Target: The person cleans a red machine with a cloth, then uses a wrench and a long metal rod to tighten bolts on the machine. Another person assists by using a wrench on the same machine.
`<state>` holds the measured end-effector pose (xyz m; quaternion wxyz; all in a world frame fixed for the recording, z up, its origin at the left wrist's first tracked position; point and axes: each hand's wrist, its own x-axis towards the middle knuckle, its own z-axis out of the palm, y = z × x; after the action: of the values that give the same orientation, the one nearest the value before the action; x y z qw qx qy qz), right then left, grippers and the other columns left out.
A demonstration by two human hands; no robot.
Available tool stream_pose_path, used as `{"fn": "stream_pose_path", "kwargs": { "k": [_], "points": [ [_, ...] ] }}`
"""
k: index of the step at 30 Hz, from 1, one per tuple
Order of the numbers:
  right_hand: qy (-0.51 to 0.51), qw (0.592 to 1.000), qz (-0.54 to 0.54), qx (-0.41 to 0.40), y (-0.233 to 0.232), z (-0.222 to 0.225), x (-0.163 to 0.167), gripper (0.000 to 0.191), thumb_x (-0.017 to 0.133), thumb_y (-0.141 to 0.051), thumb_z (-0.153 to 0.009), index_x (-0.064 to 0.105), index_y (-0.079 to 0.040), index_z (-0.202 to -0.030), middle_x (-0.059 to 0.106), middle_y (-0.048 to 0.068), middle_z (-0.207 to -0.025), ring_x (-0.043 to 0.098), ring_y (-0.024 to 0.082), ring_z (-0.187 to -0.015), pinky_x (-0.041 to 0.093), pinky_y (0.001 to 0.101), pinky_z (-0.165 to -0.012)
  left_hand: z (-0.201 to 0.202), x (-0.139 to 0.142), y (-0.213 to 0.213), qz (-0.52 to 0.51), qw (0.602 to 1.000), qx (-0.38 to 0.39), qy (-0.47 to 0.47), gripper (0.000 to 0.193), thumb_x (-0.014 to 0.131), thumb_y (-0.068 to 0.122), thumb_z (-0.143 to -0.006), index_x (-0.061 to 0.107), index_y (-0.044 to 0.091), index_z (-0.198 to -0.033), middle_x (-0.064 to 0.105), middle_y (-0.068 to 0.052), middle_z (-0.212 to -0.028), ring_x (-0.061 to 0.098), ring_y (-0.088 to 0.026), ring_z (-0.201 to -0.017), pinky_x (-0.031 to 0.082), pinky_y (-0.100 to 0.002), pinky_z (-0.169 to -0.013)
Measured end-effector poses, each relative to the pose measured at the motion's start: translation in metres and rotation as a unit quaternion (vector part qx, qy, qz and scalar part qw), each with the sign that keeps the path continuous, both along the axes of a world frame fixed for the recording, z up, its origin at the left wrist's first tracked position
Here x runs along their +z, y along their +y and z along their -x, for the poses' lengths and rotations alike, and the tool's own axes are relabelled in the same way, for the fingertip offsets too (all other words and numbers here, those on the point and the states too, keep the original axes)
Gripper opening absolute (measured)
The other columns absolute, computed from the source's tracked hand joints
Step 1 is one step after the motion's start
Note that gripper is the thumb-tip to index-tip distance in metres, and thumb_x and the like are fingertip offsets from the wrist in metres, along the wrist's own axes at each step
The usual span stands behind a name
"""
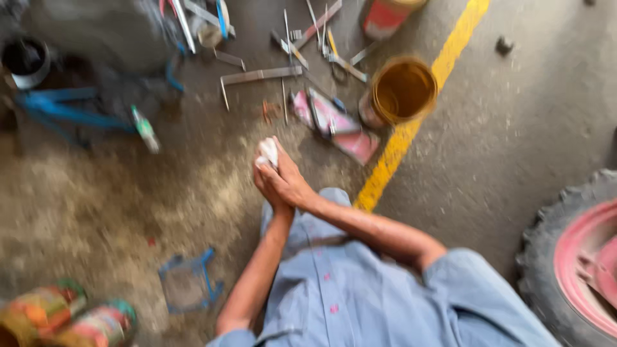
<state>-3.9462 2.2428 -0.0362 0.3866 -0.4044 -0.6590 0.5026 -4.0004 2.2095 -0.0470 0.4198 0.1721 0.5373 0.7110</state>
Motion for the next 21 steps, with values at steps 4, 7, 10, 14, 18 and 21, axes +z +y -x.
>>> {"fn": "stream_pose_path", "kwargs": {
  "k": [4, 7, 10, 14, 18, 21],
  "points": [
    [-0.038, 0.994, 0.078, -0.068, 0.098, 0.013, -0.004, 0.052, 0.052, -0.032, -0.107, 0.051, -0.004, -0.150, 0.050, 0.018, -0.159, 0.044, 0.028, -0.148, 0.037, 0.0347, -0.120, 0.018, 0.031, 0.055, 0.033, 0.986, -0.100, 0.131, 0.036, 0.043, 0.028, -0.106, 0.062, 0.002, -0.124, 0.067, -0.010, -0.113, 0.061, -0.021, -0.102, 0.050, -0.038, -0.092],
    [0.100, 0.963, 0.232, -0.093, 0.153, 0.027, -0.002, 0.054, 0.048, -0.039, -0.111, 0.052, -0.003, -0.151, 0.058, 0.015, -0.150, 0.052, 0.025, -0.138, 0.039, 0.0343, -0.116, 0.036, 0.039, 0.114, 0.100, 0.967, -0.113, 0.207, 0.034, 0.053, 0.029, -0.106, 0.059, 0.001, -0.125, 0.067, -0.013, -0.111, 0.063, -0.023, -0.103, 0.050, -0.038, -0.091],
    [0.082, 0.965, 0.243, -0.048, 0.173, 0.063, -0.008, 0.055, 0.052, -0.037, -0.109, 0.047, -0.004, -0.152, 0.058, 0.011, -0.145, 0.054, 0.021, -0.134, 0.041, 0.0342, -0.115, 0.088, 0.008, 0.195, 0.046, 0.925, -0.047, 0.373, 0.032, 0.051, 0.027, -0.108, 0.065, 0.003, -0.124, 0.070, -0.014, -0.120, 0.065, -0.023, -0.112, 0.051, -0.038, -0.099],
    [0.108, 0.944, 0.296, 0.102, 0.202, 0.082, -0.051, 0.055, 0.067, -0.028, -0.100, 0.048, -0.002, -0.145, 0.058, 0.009, -0.140, 0.054, 0.020, -0.130, 0.043, 0.0348, -0.109, 0.166, -0.069, 0.253, 0.158, 0.920, -0.019, 0.358, 0.033, 0.057, 0.027, -0.107, 0.066, 0.000, -0.122, 0.072, -0.016, -0.115, 0.068, -0.026, -0.104, 0.053, -0.039, -0.092],
    [0.154, 0.851, 0.495, 0.086, 0.282, 0.090, -0.160, 0.032, 0.066, -0.025, -0.102, 0.068, 0.001, -0.120, 0.077, 0.010, -0.107, 0.072, 0.021, -0.101, 0.059, 0.0371, -0.093, 0.222, -0.170, 0.293, 0.272, 0.915, -0.025, 0.298, 0.033, 0.060, 0.031, -0.104, 0.068, 0.000, -0.113, 0.073, -0.013, -0.098, 0.068, -0.022, -0.088, 0.054, -0.037, -0.080],
    [-0.093, 0.926, 0.366, 0.012, 0.344, 0.084, -0.270, 0.028, 0.068, -0.026, -0.096, 0.073, -0.004, -0.113, 0.078, 0.013, -0.099, 0.074, 0.024, -0.088, 0.060, 0.0400, -0.080, 0.236, -0.258, 0.309, 0.357, 0.883, -0.090, 0.292, 0.033, 0.063, 0.030, -0.106, 0.070, -0.002, -0.102, 0.071, -0.015, -0.091, 0.065, -0.022, -0.083, 0.052, -0.037, -0.077]
  ]
}}
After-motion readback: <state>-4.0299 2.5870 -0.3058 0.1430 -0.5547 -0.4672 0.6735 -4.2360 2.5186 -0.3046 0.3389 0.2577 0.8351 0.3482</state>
